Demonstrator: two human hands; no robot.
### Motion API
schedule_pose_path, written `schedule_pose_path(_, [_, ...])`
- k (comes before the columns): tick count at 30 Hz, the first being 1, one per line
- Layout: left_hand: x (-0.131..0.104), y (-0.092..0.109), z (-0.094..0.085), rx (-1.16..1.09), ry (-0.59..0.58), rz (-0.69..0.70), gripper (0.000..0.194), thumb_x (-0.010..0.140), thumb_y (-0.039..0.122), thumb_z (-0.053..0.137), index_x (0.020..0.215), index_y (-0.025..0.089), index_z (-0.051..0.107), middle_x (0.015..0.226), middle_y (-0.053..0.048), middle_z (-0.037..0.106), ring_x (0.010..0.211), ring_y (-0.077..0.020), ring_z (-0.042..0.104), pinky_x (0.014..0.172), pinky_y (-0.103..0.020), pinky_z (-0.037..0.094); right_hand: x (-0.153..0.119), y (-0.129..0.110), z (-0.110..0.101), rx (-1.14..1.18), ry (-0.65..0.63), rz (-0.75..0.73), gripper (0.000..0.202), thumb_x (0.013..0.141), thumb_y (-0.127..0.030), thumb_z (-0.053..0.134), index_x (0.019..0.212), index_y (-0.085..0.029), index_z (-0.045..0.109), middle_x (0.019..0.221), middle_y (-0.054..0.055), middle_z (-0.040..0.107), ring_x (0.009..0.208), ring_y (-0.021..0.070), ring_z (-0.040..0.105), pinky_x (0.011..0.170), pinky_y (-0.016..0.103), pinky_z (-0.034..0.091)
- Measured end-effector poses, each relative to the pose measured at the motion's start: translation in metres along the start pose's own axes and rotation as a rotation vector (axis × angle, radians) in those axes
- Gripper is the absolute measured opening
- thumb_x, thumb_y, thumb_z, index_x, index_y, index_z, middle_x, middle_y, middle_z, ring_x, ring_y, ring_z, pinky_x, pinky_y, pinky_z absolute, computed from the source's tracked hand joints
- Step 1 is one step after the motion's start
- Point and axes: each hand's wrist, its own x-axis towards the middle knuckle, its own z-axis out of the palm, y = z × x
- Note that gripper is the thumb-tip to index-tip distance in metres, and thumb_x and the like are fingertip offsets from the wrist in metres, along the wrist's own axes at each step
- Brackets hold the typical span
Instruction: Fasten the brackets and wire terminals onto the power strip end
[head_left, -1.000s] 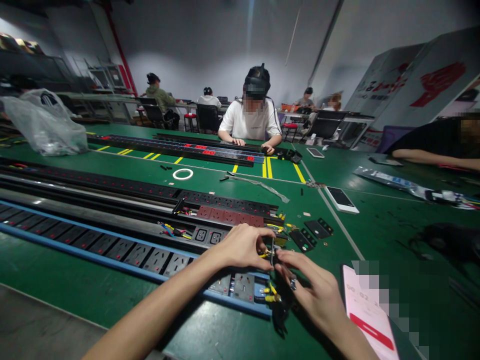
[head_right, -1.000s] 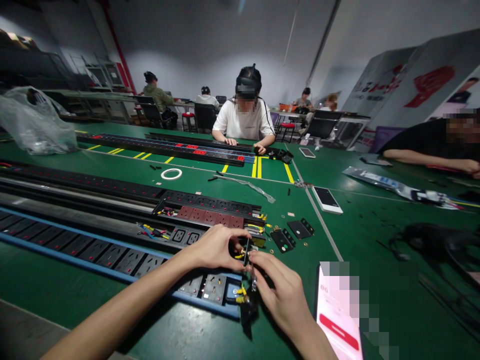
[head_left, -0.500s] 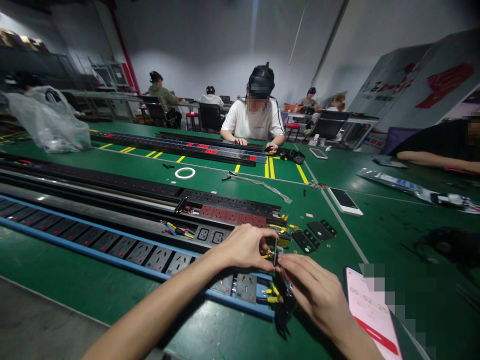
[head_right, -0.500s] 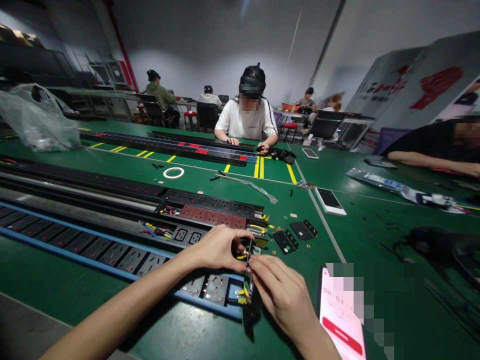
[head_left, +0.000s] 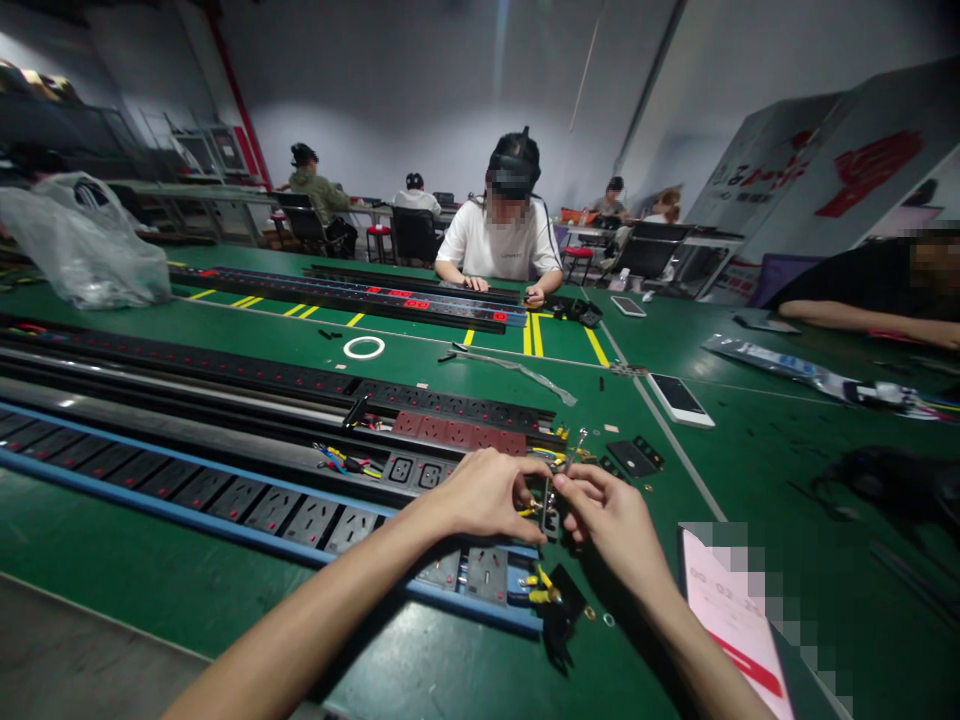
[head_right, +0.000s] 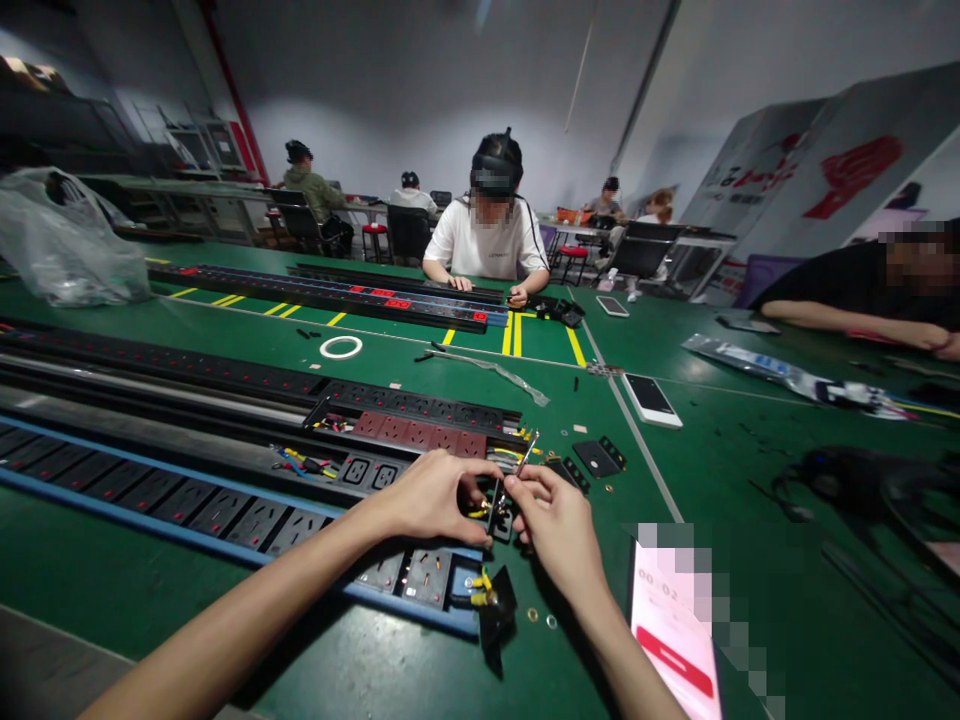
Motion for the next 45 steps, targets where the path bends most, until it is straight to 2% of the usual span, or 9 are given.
schedule_pose_path(4, [0.000, -0.001, 0.001, -0.012, 0.005, 0.004, 0.068, 0.061, 0.046, 0.084, 0.124, 0.029, 0.064, 0.089, -0.001, 0.077, 0.083, -0.0228, 0.073, 0.068, -0.025, 0.046, -0.003, 0.001, 0.001, 0.043, 0.073, -0.034, 0.050, 0.074, -0.060, 0.072, 0.095, -0.015, 0.062, 0.063, 0.002, 0.067, 0.044, 0.0136, 0.057, 0.037, 0.022, 0.042])
schedule_pose_path(6, [0.000, -0.002, 0.000, -0.015, 0.005, 0.000, 0.070, 0.061, 0.046, 0.084, 0.125, 0.028, 0.064, 0.090, -0.002, 0.077, 0.084, -0.0230, 0.073, 0.069, -0.025, 0.046, -0.010, 0.003, -0.002, -0.015, 0.147, -0.133, 0.044, 0.079, -0.057, 0.069, 0.096, -0.017, 0.063, 0.076, 0.006, 0.072, 0.053, 0.0160, 0.064, 0.043, 0.024, 0.049])
schedule_pose_path(9, [0.000, -0.002, 0.000, -0.027, 0.007, 0.010, 0.069, 0.061, 0.046, 0.084, 0.125, 0.028, 0.064, 0.089, -0.001, 0.077, 0.083, -0.0223, 0.073, 0.068, -0.024, 0.046, -0.022, 0.006, -0.011, -0.264, 0.212, -0.371, 0.030, 0.087, -0.047, 0.064, 0.099, -0.019, 0.066, 0.091, 0.008, 0.076, 0.070, 0.0194, 0.071, 0.059, 0.027, 0.057])
schedule_pose_path(12, [0.000, -0.002, 0.000, -0.030, 0.014, 0.021, 0.066, 0.062, 0.044, 0.083, 0.124, 0.028, 0.064, 0.088, -0.001, 0.077, 0.083, -0.0222, 0.073, 0.066, -0.024, 0.046, -0.032, 0.010, -0.016, -0.467, 0.155, -0.650, 0.017, 0.091, -0.033, 0.062, 0.103, -0.021, 0.068, 0.095, 0.006, 0.077, 0.075, 0.0188, 0.073, 0.068, 0.026, 0.059])
schedule_pose_path(14, [0.000, -0.002, 0.000, -0.031, 0.018, 0.019, 0.066, 0.062, 0.043, 0.082, 0.124, 0.027, 0.065, 0.088, -0.001, 0.077, 0.083, -0.0226, 0.073, 0.066, -0.024, 0.046, -0.034, 0.011, -0.016, -0.543, 0.093, -0.791, 0.017, 0.093, -0.023, 0.059, 0.108, -0.021, 0.066, 0.097, 0.006, 0.076, 0.079, 0.0185, 0.074, 0.071, 0.026, 0.059])
schedule_pose_path(18, [0.000, -0.002, 0.000, -0.045, 0.017, 0.020, 0.066, 0.063, 0.042, 0.082, 0.124, 0.026, 0.065, 0.088, -0.002, 0.077, 0.083, -0.0227, 0.073, 0.067, -0.023, 0.047, -0.033, 0.012, -0.014, -0.630, 0.027, -0.942, 0.022, 0.094, -0.014, 0.054, 0.114, -0.020, 0.062, 0.104, 0.008, 0.075, 0.093, 0.0192, 0.074, 0.080, 0.027, 0.060])
schedule_pose_path(25, [0.000, -0.002, 0.001, -0.032, 0.029, 0.037, 0.064, 0.065, 0.048, 0.079, 0.123, 0.025, 0.065, 0.089, -0.002, 0.077, 0.086, -0.0243, 0.073, 0.068, -0.024, 0.046, -0.034, 0.011, -0.015, -0.673, -0.004, -1.053, 0.024, 0.092, -0.011, 0.056, 0.115, -0.018, 0.061, 0.105, 0.011, 0.075, 0.095, 0.0191, 0.074, 0.079, 0.025, 0.060])
schedule_pose_path(34, [0.000, -0.001, -0.001, -0.012, 0.024, 0.030, 0.064, 0.064, 0.043, 0.081, 0.123, 0.025, 0.065, 0.089, -0.002, 0.076, 0.083, -0.0230, 0.073, 0.065, -0.024, 0.045, -0.034, 0.016, -0.019, -0.660, 0.048, -1.084, 0.030, 0.089, -0.008, 0.060, 0.117, -0.018, 0.061, 0.102, 0.011, 0.077, 0.093, 0.0199, 0.075, 0.072, 0.023, 0.060])
schedule_pose_path(45, [-0.001, 0.000, -0.002, -0.006, 0.012, 0.026, 0.068, 0.063, 0.047, 0.081, 0.126, 0.025, 0.064, 0.090, -0.003, 0.077, 0.084, -0.0239, 0.073, 0.067, -0.025, 0.046, -0.036, 0.006, -0.018, -0.766, -0.005, -1.181, 0.022, 0.093, -0.011, 0.053, 0.112, -0.016, 0.064, 0.103, 0.014, 0.077, 0.086, 0.0171, 0.076, 0.067, 0.022, 0.059])
